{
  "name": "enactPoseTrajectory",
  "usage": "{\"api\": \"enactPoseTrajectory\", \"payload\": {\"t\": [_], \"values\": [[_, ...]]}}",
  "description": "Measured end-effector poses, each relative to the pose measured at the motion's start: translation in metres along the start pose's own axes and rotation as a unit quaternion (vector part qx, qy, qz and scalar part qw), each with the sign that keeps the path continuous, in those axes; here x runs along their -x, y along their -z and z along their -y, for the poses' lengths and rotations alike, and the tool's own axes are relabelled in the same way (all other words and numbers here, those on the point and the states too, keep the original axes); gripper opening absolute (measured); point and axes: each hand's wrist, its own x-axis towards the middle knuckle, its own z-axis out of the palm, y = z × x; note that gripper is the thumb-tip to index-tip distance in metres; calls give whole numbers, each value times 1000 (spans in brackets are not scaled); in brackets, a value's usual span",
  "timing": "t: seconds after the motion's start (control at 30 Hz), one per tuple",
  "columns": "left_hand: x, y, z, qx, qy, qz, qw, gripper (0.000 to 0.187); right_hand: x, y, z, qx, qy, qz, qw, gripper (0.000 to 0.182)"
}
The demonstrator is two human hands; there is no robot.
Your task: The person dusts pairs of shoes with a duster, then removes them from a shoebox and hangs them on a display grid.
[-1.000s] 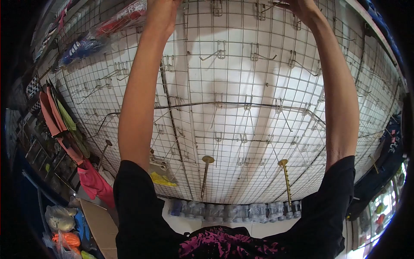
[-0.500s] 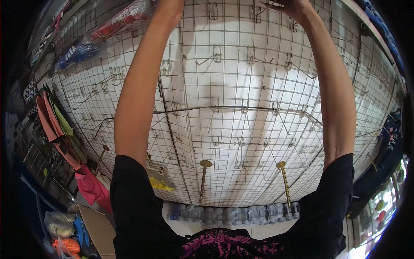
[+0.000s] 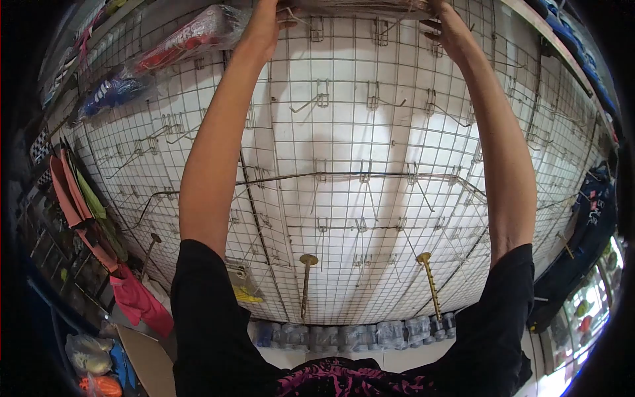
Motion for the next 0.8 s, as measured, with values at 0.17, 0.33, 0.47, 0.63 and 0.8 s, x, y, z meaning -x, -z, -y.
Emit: {"api": "enactPoseTrajectory", "payload": {"t": [0.17,0.33,0.47,0.63,0.8], "values": [[-1,17,20,9,8,12,1000,56,3,-4,-12,1,20,30,999,80],[12,14,15,23,51,19,998,53,34,-15,3,22,20,16,999,82],[21,9,6,25,72,37,996,54,26,-16,-5,22,1,10,1000,86],[33,6,5,38,87,33,995,57,18,-14,-40,0,37,-18,999,106],[42,3,3,82,102,42,990,60,26,-15,-46,-49,32,1,998,107]]}}
